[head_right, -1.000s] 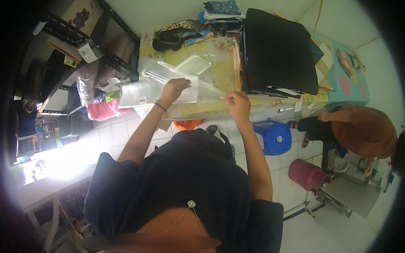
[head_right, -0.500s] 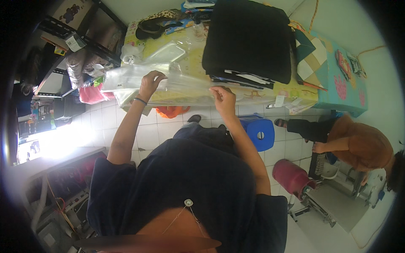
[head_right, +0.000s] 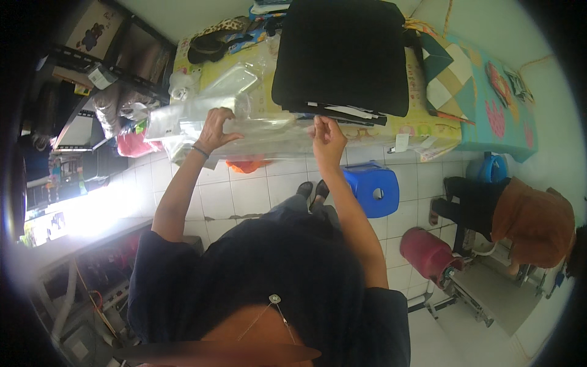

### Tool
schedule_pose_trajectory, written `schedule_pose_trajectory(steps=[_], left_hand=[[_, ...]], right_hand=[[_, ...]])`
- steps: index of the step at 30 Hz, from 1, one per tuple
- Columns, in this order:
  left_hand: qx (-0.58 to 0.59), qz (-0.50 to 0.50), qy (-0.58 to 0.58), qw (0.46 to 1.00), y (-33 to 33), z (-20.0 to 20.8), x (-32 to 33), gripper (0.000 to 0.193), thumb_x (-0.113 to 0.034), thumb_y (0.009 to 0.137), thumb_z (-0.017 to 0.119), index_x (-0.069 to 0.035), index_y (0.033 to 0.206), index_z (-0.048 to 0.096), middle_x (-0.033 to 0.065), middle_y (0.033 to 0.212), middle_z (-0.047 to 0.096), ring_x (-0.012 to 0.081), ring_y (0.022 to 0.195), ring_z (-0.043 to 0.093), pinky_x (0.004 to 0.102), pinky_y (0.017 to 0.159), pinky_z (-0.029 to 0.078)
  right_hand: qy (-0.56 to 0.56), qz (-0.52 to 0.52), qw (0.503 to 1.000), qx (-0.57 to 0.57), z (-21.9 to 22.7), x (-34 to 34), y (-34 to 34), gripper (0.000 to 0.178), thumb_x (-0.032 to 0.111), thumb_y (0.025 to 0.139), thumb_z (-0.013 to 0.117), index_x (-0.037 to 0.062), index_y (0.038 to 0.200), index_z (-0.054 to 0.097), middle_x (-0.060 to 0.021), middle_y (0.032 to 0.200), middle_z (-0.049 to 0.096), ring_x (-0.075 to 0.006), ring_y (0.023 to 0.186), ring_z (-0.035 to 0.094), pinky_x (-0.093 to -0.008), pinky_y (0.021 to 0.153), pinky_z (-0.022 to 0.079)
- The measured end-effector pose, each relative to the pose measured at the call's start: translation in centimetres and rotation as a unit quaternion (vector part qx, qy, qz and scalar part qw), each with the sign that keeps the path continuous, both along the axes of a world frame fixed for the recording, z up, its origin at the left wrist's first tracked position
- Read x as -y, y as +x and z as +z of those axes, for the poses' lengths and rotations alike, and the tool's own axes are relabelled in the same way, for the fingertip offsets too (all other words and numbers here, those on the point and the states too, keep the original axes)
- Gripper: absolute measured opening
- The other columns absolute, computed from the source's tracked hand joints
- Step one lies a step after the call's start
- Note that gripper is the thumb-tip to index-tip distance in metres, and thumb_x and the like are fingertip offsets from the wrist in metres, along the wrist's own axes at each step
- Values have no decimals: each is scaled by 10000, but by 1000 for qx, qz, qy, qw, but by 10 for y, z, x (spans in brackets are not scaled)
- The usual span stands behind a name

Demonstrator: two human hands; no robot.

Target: The person folds several garments on a table, sprays them with a handheld bottle, and stacks them. They then place the folded clothes into a clear plastic bag and seal it. A second person is visible nearby but not involved in the task.

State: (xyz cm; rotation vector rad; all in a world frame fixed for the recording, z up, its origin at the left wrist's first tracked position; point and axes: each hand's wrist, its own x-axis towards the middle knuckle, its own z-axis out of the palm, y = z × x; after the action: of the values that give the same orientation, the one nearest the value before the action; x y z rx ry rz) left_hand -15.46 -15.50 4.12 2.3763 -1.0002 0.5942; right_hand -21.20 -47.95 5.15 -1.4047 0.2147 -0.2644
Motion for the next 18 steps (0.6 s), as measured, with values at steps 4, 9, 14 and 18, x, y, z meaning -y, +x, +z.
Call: schedule_pose_trajectory(steps=[4, 9, 14, 18], left_hand=[[-46, 44, 47, 997, -3, -5, -3, 342, -264, 805, 776, -120, 1052, 588, 37, 914, 605, 242, 867, 598, 392, 831, 451], [-120, 115, -61, 984, -6, 1, -9, 161, -172, 820, 752, -72, 921, 677, 63, 800, 633, 260, 765, 617, 372, 713, 485], [-170, 93, -55, 979, -24, 32, -15, 77, -114, 821, 732, -50, 832, 692, 92, 758, 624, 288, 709, 603, 389, 657, 488], [-157, 40, -33, 986, -55, 54, -4, 66, -91, 807, 730, -50, 810, 679, 92, 734, 606, 288, 683, 589, 390, 618, 479]], right_hand=[[-40, -7, 999, 24, -5, -9, -1, 111, 95, 983, 609, -7, 1014, 640, -7, 831, 648, -49, 749, 611, -225, 678, 538], [-39, -12, 999, 22, -10, -19, -1, 129, 109, 973, 630, -11, 1019, 641, -16, 860, 664, -61, 771, 621, -232, 715, 538], [-98, -31, 995, 17, -1, -5, -22, 111, 88, 916, 695, -13, 957, 673, -42, 898, 675, -104, 788, 642, -240, 745, 521], [-104, -28, 994, 2, 13, 19, -54, 87, 60, 892, 711, -7, 937, 680, -49, 926, 675, -99, 853, 624, -237, 751, 510]])
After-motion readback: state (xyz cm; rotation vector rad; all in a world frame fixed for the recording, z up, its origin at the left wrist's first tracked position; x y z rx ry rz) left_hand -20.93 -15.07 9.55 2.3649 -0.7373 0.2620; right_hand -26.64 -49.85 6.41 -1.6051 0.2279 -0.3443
